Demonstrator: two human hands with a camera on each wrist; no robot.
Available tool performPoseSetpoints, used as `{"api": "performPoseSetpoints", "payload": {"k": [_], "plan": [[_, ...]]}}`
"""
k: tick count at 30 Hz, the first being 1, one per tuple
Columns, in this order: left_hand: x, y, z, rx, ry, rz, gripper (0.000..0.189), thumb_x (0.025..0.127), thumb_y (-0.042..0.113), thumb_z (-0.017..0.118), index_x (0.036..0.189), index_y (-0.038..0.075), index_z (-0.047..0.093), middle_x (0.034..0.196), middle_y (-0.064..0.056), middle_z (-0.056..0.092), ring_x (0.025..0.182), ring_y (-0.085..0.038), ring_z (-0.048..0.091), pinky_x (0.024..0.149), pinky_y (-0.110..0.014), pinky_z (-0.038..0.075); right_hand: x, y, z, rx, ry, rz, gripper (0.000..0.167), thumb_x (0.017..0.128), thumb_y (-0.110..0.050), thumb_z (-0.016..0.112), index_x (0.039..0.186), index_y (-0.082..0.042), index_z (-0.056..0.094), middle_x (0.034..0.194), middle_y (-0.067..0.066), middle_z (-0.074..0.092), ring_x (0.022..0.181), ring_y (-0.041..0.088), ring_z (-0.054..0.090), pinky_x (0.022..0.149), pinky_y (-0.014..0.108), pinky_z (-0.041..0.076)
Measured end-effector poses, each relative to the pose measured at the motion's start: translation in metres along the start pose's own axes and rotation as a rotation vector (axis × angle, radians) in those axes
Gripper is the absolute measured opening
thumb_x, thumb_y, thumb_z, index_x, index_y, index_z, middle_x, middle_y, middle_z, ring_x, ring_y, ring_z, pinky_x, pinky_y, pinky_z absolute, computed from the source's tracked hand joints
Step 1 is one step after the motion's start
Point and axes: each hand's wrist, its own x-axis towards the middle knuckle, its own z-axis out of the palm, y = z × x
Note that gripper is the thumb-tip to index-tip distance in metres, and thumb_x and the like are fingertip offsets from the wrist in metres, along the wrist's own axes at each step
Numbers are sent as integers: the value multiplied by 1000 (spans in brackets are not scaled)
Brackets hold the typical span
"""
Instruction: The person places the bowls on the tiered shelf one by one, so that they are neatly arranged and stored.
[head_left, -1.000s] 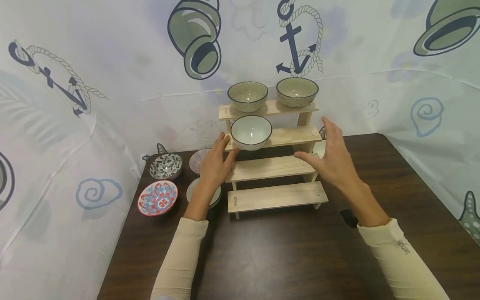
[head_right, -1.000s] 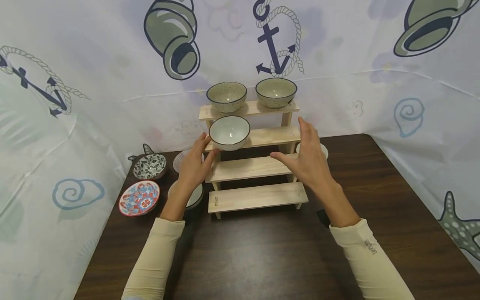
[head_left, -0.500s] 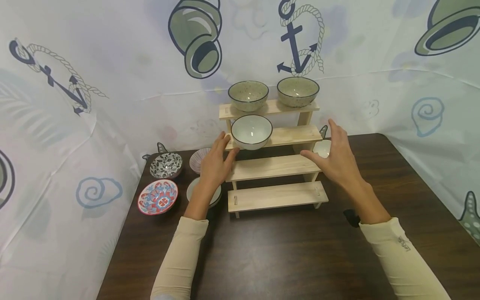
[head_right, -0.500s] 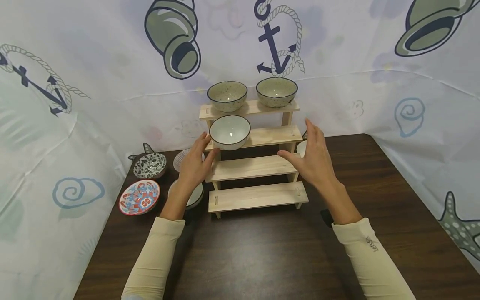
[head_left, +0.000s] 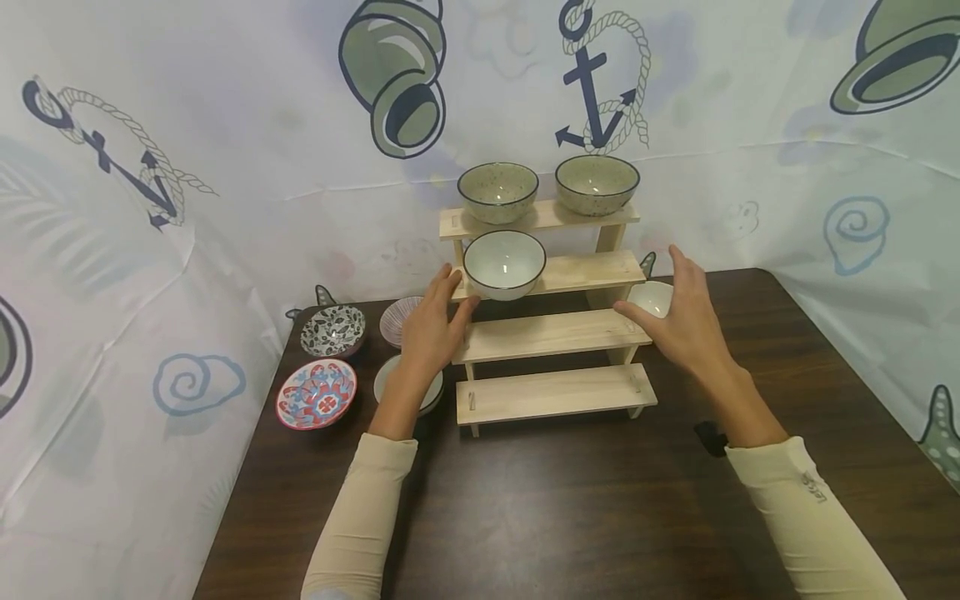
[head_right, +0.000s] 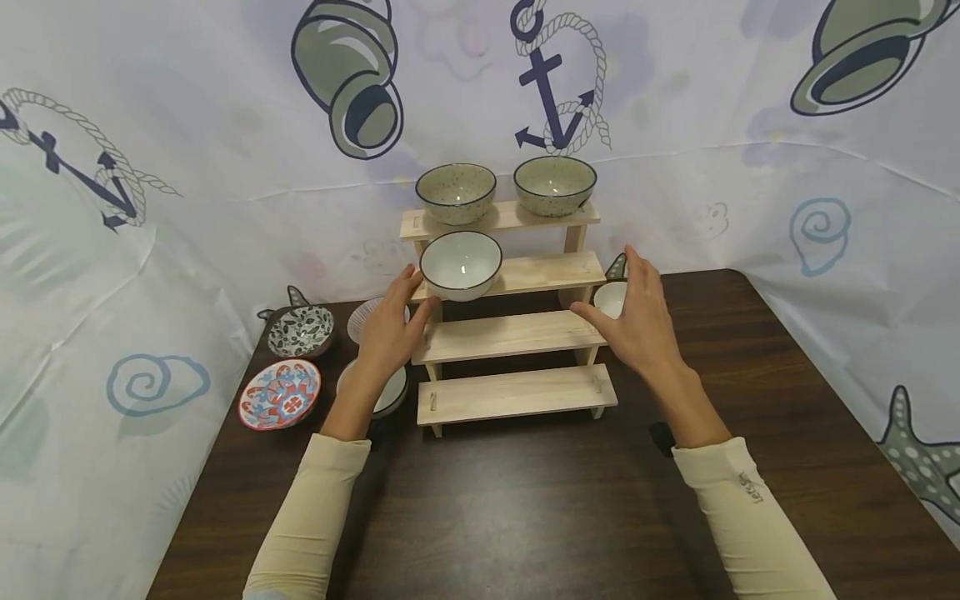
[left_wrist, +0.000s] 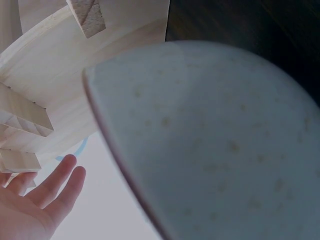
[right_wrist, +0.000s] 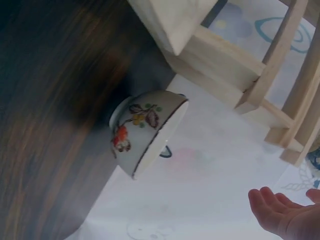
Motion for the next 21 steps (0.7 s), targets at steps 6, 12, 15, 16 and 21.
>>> {"api": "performPoseSetpoints", "payload": {"k": [6, 12, 15, 16, 21], "plan": [[0, 0, 0, -1, -5, -1, 67, 105, 60, 46, 159, 20, 42, 171, 0, 30, 148, -33, 46, 110, -60, 45, 2, 10, 0, 10, -9, 32, 116, 87, -55, 78, 167, -10, 6, 170, 26, 16, 154, 47, 23, 118, 70, 28], [1, 1, -1, 5, -11, -2, 66, 105, 59, 46, 159, 19, 42, 171, 0, 30, 149, -32, 44, 111, -61, 45, 6, 20, -1, 13, -9, 52, 116, 88, -52, 78, 167, -8, 6, 169, 27, 16, 155, 48, 22, 118, 70, 26], [1, 0, -1, 10, -10, 0, 67, 105, 59, 46, 158, 19, 42, 171, 0, 30, 149, -33, 45, 111, -61, 45, 8, 24, -1, 3, -9, 57, 115, 89, -52, 77, 166, -6, 6, 168, 30, 16, 154, 50, 22, 118, 71, 26], [1, 0, -1, 11, -9, 1, 67, 105, 59, 46, 158, 19, 42, 171, 0, 30, 149, -33, 45, 110, -61, 45, 9, 25, -1, 1, -10, 58, 115, 89, -52, 77, 166, -5, 6, 168, 31, 16, 154, 50, 22, 118, 70, 26], [0, -2, 1, 9, -2, 7, 66, 106, 59, 46, 158, 19, 43, 171, 0, 31, 148, -33, 46, 110, -60, 46, 11, 33, 1, 3, -22, 81, 114, 91, -53, 74, 166, -4, 3, 168, 32, 14, 153, 52, 21, 118, 71, 26]]}}
